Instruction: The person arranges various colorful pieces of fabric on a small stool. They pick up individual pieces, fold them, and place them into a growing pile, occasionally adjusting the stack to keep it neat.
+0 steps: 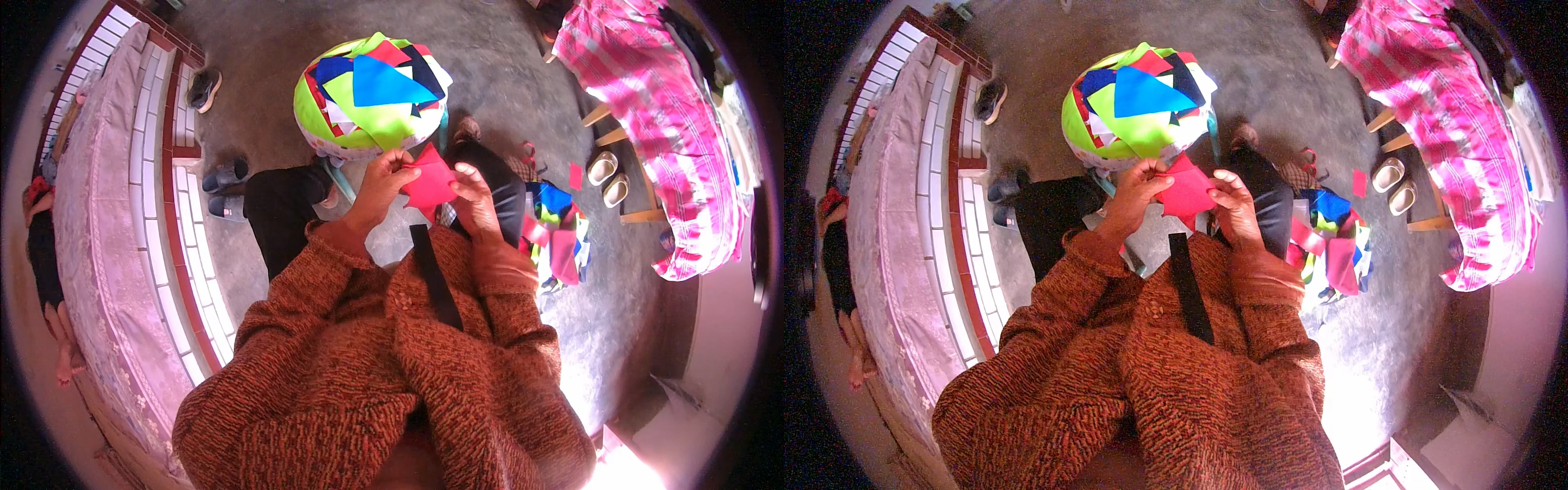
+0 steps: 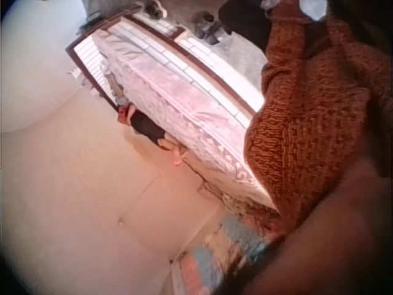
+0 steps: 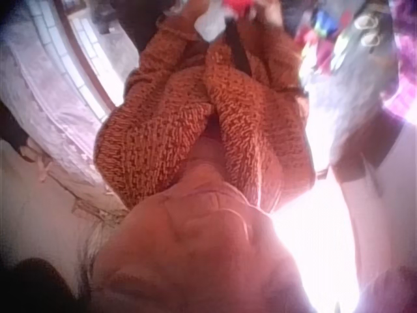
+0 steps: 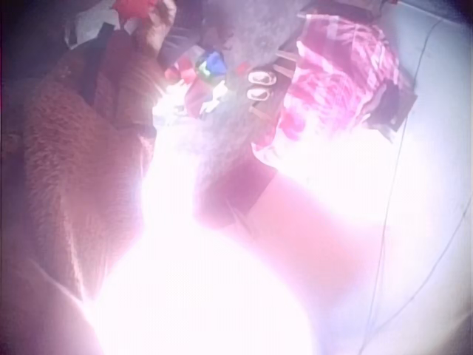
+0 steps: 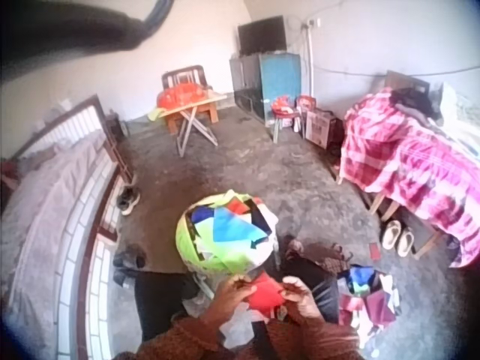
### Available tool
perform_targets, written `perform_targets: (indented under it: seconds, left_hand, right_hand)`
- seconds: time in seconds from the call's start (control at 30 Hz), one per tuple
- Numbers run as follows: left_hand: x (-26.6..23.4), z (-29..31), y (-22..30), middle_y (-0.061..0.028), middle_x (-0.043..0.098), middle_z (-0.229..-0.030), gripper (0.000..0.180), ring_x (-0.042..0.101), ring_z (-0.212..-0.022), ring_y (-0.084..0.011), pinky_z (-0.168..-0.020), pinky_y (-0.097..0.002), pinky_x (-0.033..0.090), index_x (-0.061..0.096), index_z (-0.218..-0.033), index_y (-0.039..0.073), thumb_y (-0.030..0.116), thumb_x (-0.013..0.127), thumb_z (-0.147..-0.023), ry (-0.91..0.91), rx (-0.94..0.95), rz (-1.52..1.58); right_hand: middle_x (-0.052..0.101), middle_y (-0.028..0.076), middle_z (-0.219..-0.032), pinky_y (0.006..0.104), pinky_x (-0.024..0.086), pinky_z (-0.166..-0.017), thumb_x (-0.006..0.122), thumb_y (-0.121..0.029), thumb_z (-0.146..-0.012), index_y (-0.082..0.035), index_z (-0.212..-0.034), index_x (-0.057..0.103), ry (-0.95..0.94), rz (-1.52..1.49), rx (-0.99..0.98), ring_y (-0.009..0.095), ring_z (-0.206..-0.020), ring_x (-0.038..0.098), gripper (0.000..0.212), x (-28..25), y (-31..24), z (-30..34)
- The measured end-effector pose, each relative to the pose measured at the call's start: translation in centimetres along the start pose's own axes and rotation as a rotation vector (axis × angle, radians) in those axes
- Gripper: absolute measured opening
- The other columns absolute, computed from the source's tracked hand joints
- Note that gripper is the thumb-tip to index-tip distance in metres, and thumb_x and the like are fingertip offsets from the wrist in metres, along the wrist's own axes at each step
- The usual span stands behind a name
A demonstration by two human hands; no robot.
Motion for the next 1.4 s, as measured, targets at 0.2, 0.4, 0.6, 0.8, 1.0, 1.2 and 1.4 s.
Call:
perform_targets:
  seconds: [0.2,0.4,0.6,0.8,1.0,1.2,1.4]
  left_hand:
    - [0.4,1.1,3.1,0.0032,0.048,-0.083,0.011,0.046,-0.078,-0.0062,-0.071,-0.0207,0.037,0.049,-0.088,0.008,0.005,0.057,-0.082,-0.049,0.106,-0.124]
    - [0.3,-0.4,4.9,0.0002,0.052,-0.087,0.009,0.051,-0.083,-0.0105,-0.077,-0.0261,0.041,0.048,-0.089,0.008,0.004,0.053,-0.082,-0.074,0.105,0.128]
    - [0.7,-4.2,11.9,-0.0035,0.057,-0.092,0.013,0.056,-0.087,-0.0145,-0.082,-0.0301,0.044,0.051,-0.09,0.007,0.003,0.057,-0.08,-0.031,0.31,0.238]
    - [-7.4,-8.8,11.2,-0.0119,0.055,-0.108,0.031,0.056,-0.097,-0.0239,-0.085,-0.0354,0.045,0.051,-0.096,0.007,0.001,0.068,-0.07,0.687,0.728,-0.719]
    - [-7.1,-5.5,10.1,-0.015,0.044,-0.125,0.043,0.034,-0.125,-0.0352,-0.101,-0.053,0.024,0.049,-0.101,0.012,0.013,0.072,-0.065,0.738,0.868,-1.18]
    - [-7.3,-7.7,6.1,-0.0117,0.04,-0.136,0.047,0.03,-0.131,-0.0325,-0.102,-0.0576,0.022,0.051,-0.116,0.012,0.032,0.066,-0.076,0.466,0.631,-1.46]
    - [-7.5,-8.4,4.1,-0.0089,0.041,-0.137,0.047,0.033,-0.13,-0.0321,-0.101,-0.0574,0.025,0.049,-0.126,0.021,0.038,0.057,-0.083,0.412,0.679,-1.61]
  right_hand:
    - [0.058,0.003,-0.095,0.0269,0.045,-0.066,0.06,-0.003,-0.083,-0.009,-0.107,0.054,0.145,0.069,0.056,0.012,-0.082,0.055,0.026,-0.3,-0.1,0.2]
    - [0.06,0.002,-0.093,0.0257,0.044,-0.067,0.059,-0.012,-0.086,-0.01,-0.106,0.052,0.193,0.176,0.136,0.01,-0.079,0.054,0.021,-0.4,0.2,0.1]
    - [0.061,0.003,-0.088,0.0255,0.045,-0.066,0.058,-0.013,-0.087,-0.009,-0.106,0.052,0.169,0.16,0.164,0.011,-0.076,0.054,0.02,-0.8,-0.1,0.5]
    - [0.061,0.005,-0.084,0.0248,0.045,-0.064,0.056,-0.01,-0.088,-0.008,-0.107,0.051,0.126,0.131,0.17,0.012,-0.072,0.054,0.019,-0.5,0.2,0.1]
    - [0.061,0.005,-0.084,0.0253,0.045,-0.064,0.057,-0.012,-0.088,-0.008,-0.107,0.052,0.155,0.175,0.199,0.012,-0.072,0.054,0.02,-0.1,-0.1,0.4]
    - [0.06,0.004,-0.085,0.0255,0.044,-0.063,0.056,-0.013,-0.088,-0.008,-0.107,0.051,0.139,0.19,0.212,0.011,-0.072,0.053,0.02,-0.3,0.0,0.3]
    - [0.06,0.005,-0.085,0.0259,0.043,-0.065,0.052,-0.012,-0.089,-0.005,-0.111,0.05,0.146,0.233,0.198,0.012,-0.073,0.052,0.023,0.4,-0.4,0.6]
Point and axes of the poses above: each hand's wrist, its own z-axis away from the middle knuckle, its own x-axis out of the palm, y = z × x, the point moved 2 cm from there along -z, towards the middle knuckle
